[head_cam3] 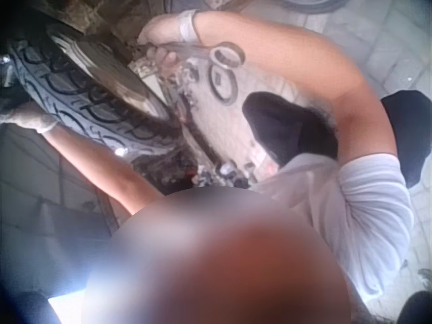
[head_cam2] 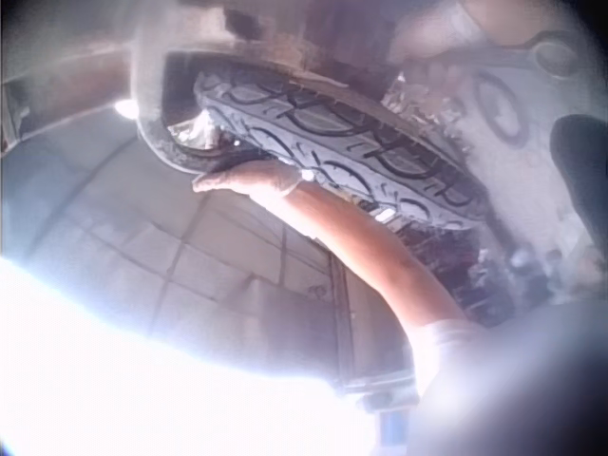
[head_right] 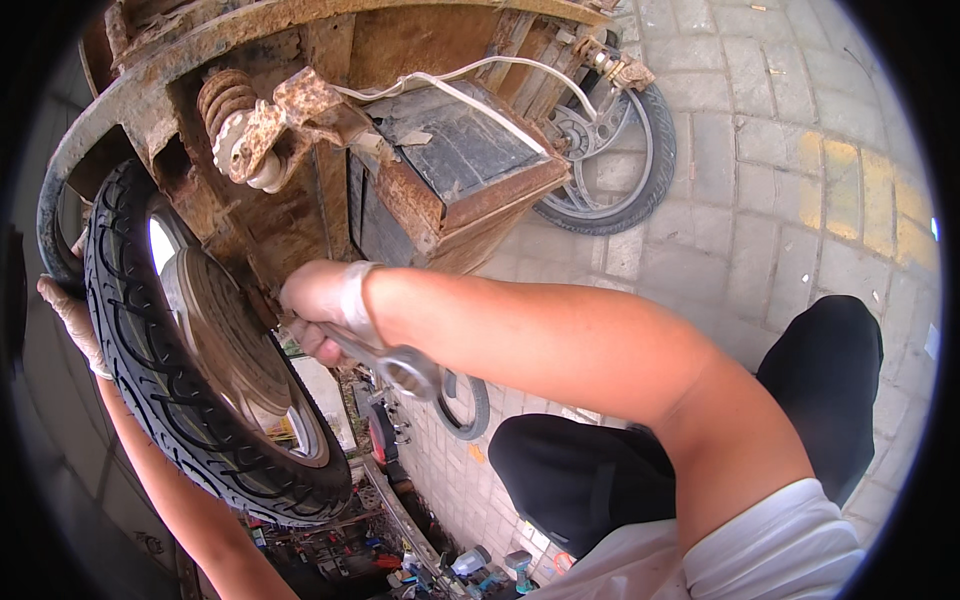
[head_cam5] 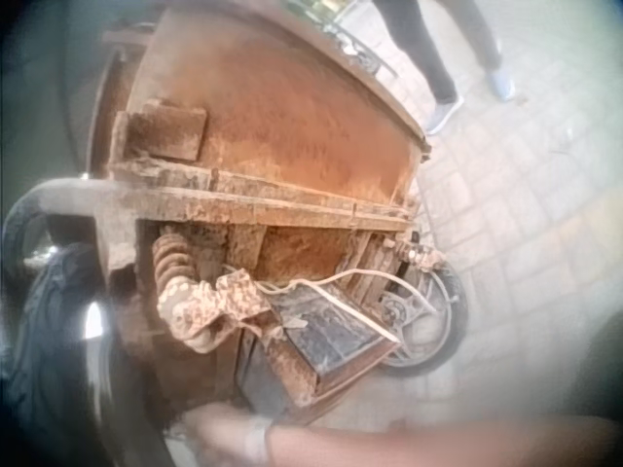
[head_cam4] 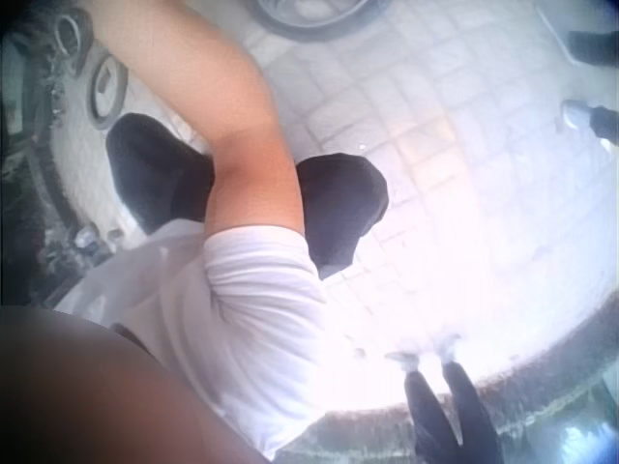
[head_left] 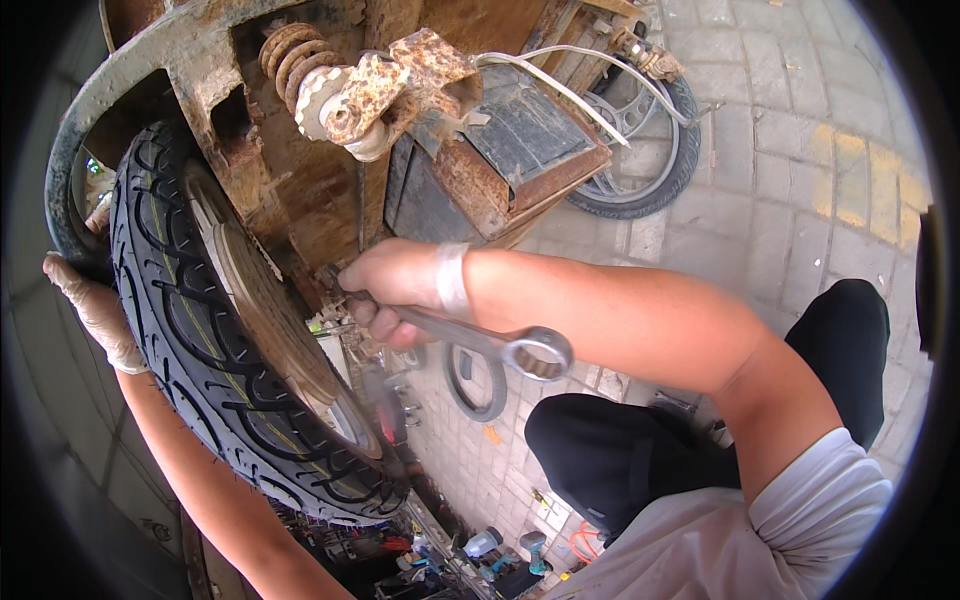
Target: The person works on a rusty mechanical assembly attached to a wheel, using a wrench and a screwdriver to loosen and tighten bolts. The person manipulates the wheel and surrounding components while standing in a cluttered outdoor workspace.
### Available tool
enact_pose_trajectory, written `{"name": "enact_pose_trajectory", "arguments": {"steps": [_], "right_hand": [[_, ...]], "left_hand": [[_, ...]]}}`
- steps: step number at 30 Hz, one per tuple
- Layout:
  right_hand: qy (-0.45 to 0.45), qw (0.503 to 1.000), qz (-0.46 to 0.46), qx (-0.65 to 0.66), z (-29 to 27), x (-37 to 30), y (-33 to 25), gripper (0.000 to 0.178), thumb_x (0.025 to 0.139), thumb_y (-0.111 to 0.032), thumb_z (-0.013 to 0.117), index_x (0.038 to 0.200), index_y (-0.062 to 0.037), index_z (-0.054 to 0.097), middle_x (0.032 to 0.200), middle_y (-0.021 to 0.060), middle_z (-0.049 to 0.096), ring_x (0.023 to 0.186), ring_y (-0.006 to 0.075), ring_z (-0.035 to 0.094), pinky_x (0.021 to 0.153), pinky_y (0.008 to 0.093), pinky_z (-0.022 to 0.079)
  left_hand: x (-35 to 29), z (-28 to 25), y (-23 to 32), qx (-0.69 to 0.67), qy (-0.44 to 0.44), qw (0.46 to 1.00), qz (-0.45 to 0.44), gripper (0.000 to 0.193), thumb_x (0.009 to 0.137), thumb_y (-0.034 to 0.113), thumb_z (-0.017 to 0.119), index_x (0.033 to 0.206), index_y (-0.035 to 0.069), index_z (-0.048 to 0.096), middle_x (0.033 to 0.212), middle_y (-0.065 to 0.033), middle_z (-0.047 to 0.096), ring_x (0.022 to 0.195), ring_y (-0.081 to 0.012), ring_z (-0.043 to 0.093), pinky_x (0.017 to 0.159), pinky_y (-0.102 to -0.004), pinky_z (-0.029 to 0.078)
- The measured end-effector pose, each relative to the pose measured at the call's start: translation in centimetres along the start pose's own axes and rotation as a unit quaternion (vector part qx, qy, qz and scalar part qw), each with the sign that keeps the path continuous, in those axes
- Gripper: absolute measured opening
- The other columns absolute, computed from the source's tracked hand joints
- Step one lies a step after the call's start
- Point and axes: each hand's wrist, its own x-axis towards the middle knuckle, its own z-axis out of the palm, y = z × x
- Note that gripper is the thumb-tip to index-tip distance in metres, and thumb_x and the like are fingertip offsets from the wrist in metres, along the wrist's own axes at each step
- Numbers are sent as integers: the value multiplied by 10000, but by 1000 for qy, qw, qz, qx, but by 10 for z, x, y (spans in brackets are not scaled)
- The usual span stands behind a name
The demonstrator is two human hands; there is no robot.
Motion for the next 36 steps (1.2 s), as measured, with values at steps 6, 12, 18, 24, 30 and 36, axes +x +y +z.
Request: {"name": "enact_pose_trajectory", "arguments": {"steps": [6, 12, 18, 24, 30, 36], "right_hand": [[121, 900, -304, -287, -20, -5, 76, 355, 988, -293, 430, 1043, 38, 544, 798, 191, 604, 725, 313, 581, 714, 391, 474], [176, 912, -299, -219, -8, 44, 107, 364, 997, -286, 425, 1181, 17, 508, 958, 212, 625, 909, 291, 590, 820, 361, 452], [161, 937, -260, -168, 4, 47, 94, 368, 1005, -300, 420, 1195, -5, 530, 964, 161, 627, 898, 214, 553, 818, 331, 446], [152, 936, -254, -190, 6, 47, 78, 334, 998, -265, 427, 1172, -4, 540, 955, 145, 635, 859, 215, 565, 796, 338, 448], [66, 997, 20, -21, 10, 22, 9, 271, 962, -235, 432, 1023, -7, 566, 711, 51, 482, 532, 168, 445, 444, 327, 399], [30, 998, -47, -14, -5, -24, 20, 298, 982, -236, 445, 1128, 3, 548, 637, -14, 409, 435, 82, 310, 394, 240, 256]], "left_hand": [[-1, -1, -2, 11, 11, 1000, 7, 882, 840, 749, 391, 1144, -57, 581, 1100, -151, 627, 1015, -233, 582, 979, -359, 413], [-9, 2, -1, -50, -65, 996, -34, 961, 771, 794, 445, 1166, -76, 553, 1109, -161, 621, 1025, -231, 578, 966, -361, 425], [-9, 7, -2, -9, 39, 998, -39, 966, 695, 843, 483, 1069, -40, 596, 962, -102, 614, 864, -185, 536, 838, -305, 426], [-11, 19, -2, 3, 83, 996, -45, 956, 675, 864, 477, 973, -33, 623, 871, -64, 572, 795, -174, 493, 769, -290, 410], [-13, 24, -1, 28, 99, 994, -41, 975, 658, 879, 469, 951, -40, 611, 798, -32, 499, 756, -161, 456, 710, -264, 385], [-10, 25, -2, 25, 95, 995, -34, 1031, 621, 895, 483, 994, -58, 608, 801, -29, 514, 752, -150, 459, 701, -248, 379]]}}
